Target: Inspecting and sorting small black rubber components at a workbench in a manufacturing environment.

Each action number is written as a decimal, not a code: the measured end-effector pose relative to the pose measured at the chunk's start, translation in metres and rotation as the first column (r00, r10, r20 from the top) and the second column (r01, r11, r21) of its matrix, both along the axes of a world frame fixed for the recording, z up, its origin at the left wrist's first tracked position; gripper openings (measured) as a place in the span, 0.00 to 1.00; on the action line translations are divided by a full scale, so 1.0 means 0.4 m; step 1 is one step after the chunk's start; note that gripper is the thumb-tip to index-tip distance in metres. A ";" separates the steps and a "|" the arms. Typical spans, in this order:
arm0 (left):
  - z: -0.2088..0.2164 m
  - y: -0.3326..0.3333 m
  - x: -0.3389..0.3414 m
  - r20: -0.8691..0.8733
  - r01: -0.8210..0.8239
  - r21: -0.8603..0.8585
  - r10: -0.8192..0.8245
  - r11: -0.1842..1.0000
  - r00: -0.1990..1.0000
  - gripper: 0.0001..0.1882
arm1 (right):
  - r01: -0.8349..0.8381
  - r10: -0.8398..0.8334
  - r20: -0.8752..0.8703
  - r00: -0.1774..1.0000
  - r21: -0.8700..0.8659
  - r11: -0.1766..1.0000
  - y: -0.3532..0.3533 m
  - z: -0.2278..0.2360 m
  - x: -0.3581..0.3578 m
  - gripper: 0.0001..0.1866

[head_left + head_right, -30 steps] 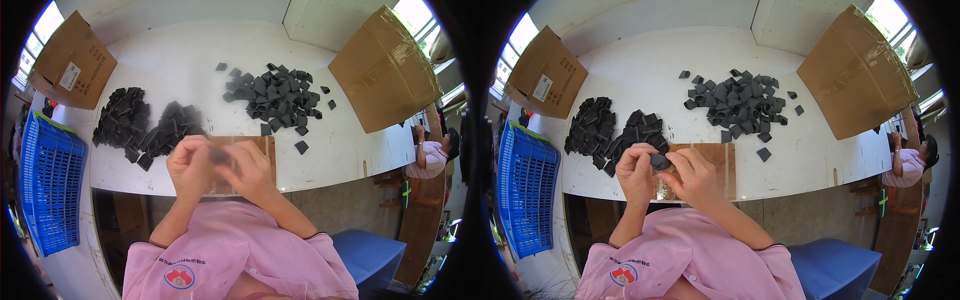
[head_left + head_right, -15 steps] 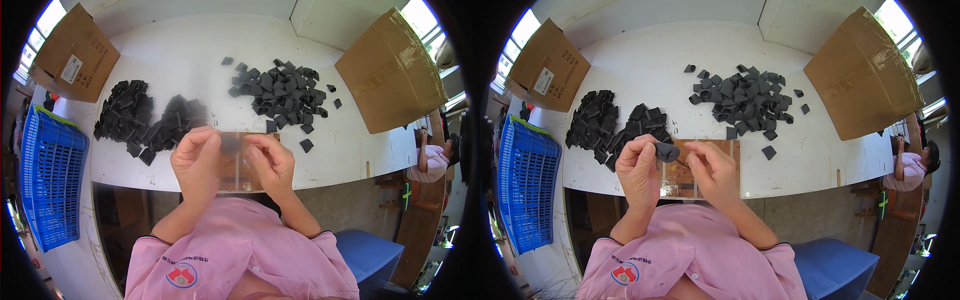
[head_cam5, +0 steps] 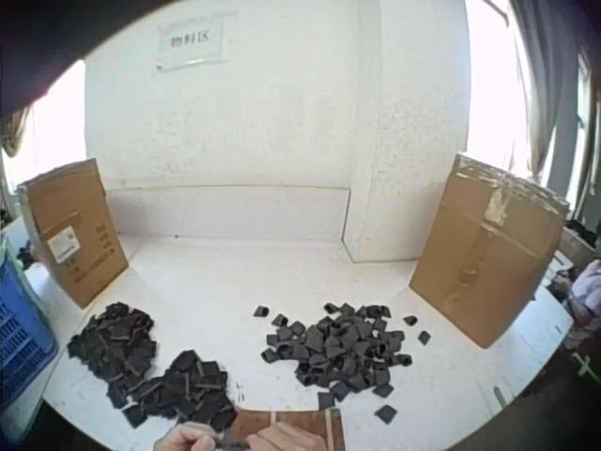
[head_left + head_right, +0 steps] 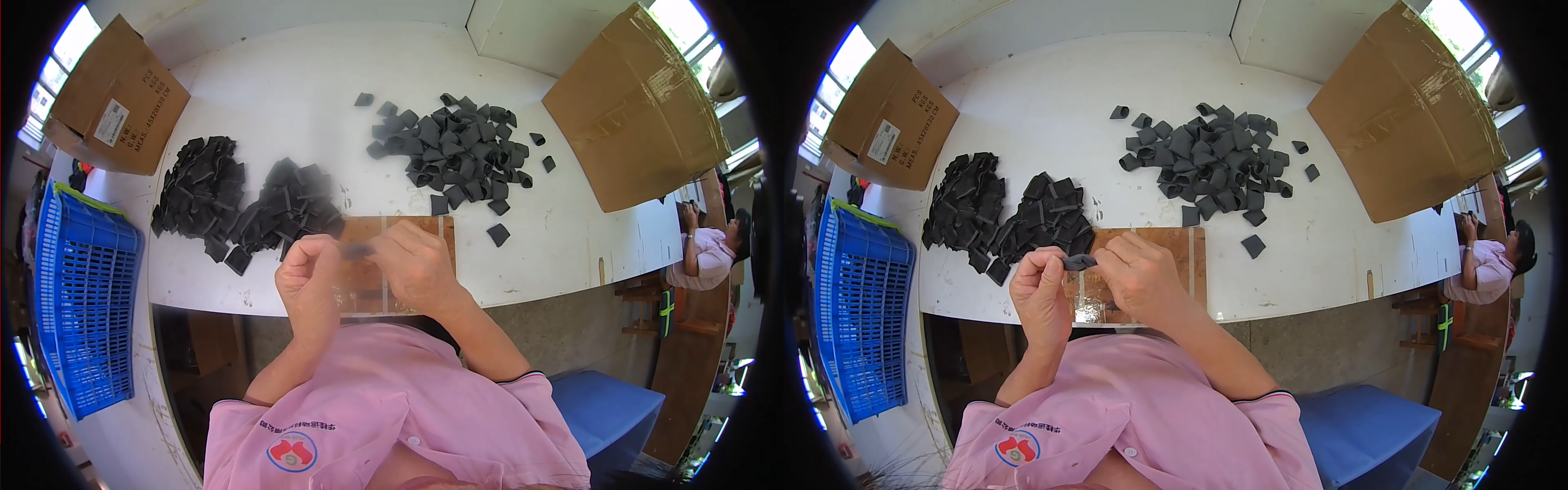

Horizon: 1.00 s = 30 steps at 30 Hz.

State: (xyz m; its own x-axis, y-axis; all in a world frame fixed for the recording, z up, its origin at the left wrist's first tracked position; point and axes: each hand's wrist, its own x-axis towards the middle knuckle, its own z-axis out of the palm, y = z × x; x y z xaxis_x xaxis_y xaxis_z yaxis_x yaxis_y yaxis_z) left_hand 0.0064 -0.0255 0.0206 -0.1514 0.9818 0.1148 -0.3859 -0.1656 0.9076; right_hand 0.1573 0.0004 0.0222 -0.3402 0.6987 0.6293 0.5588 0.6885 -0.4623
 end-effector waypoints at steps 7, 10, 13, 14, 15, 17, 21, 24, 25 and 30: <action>-0.008 0.004 -0.011 0.214 0.025 -0.132 0.004 0.991 0.977 0.05 | 0.013 -0.006 -0.081 0.997 0.086 0.996 -0.003 0.012 -0.001 0.11; -0.009 -0.011 -0.008 0.137 0.040 -0.125 -0.023 0.991 0.990 0.05 | -0.031 0.041 -0.147 0.988 0.072 0.997 -0.003 -0.006 0.003 0.12; -0.005 -0.020 0.005 -0.017 0.044 -0.041 -0.044 0.998 0.999 0.03 | -0.041 0.049 -0.248 0.968 0.037 0.998 -0.003 -0.031 0.001 0.11; -0.003 -0.016 0.010 -0.071 0.041 0.001 -0.041 0.999 0.997 0.03 | -0.039 0.058 -0.316 0.947 0.065 0.997 -0.005 -0.036 -0.001 0.10; -0.001 -0.010 0.013 -0.129 0.035 0.043 -0.030 0.998 0.991 0.04 | -0.021 0.028 -0.270 0.963 0.028 0.999 -0.007 -0.040 -0.002 0.10; 0.004 0.005 0.014 -0.329 0.068 0.104 -0.030 0.992 0.944 0.07 | 0.014 -0.008 -0.246 0.969 0.022 1.000 -0.011 -0.041 -0.001 0.08; -0.003 0.043 -0.014 -0.658 0.236 0.233 -0.026 0.943 0.752 0.11 | -0.011 0.007 -0.156 0.988 -0.027 1.000 -0.017 -0.028 0.010 0.07; -0.039 0.039 -0.014 -0.606 0.202 0.225 -0.025 0.953 0.795 0.07 | 0.007 -0.006 -0.089 0.996 0.015 1.000 -0.016 -0.018 0.008 0.06; -0.054 0.032 -0.010 -0.551 0.195 0.181 -0.065 0.964 0.832 0.06 | 0.006 -0.005 -0.085 0.996 0.018 1.000 -0.016 -0.016 0.005 0.06; -0.112 0.013 0.002 -0.593 0.063 0.323 0.150 0.944 0.791 0.07 | 0.042 -0.040 -0.024 0.999 0.085 0.996 -0.012 -0.019 0.000 0.09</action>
